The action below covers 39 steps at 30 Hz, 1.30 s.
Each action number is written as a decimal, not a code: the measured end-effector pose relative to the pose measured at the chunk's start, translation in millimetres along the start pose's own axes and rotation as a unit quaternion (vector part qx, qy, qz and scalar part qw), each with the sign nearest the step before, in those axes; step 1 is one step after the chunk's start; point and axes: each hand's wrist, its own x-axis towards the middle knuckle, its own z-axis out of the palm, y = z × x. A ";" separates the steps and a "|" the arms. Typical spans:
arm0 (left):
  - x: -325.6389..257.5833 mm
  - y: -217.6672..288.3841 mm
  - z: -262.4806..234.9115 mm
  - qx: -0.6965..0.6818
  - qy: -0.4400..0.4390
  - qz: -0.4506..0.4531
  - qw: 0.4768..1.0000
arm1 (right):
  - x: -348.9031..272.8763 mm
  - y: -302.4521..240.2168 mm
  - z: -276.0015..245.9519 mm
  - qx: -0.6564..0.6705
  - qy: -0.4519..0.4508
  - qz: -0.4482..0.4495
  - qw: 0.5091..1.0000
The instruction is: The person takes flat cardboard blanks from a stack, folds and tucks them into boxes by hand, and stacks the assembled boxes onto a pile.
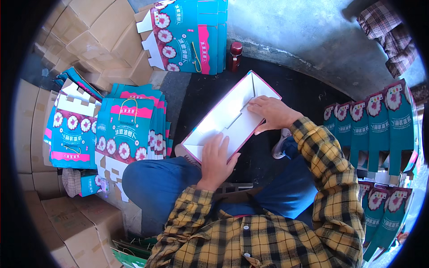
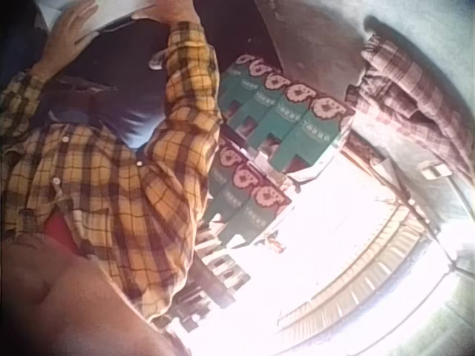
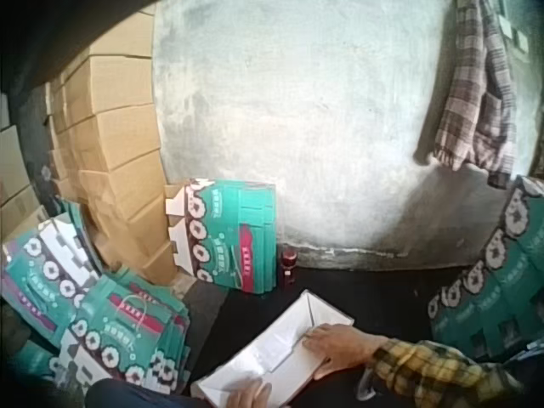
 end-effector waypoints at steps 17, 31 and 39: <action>-45.8 -124.3 25.9 -0.724 0.166 -0.514 0.430 | -55.3 96.2 46.1 0.439 -0.063 0.543 0.713; -22.1 -73.1 -18.3 -0.636 0.102 -0.291 0.707 | -78.8 85.9 -7.9 0.716 0.124 0.254 0.638; -42.9 -108.4 20.1 -0.645 0.109 -0.390 0.649 | -123.9 95.2 62.7 0.583 0.244 0.339 0.697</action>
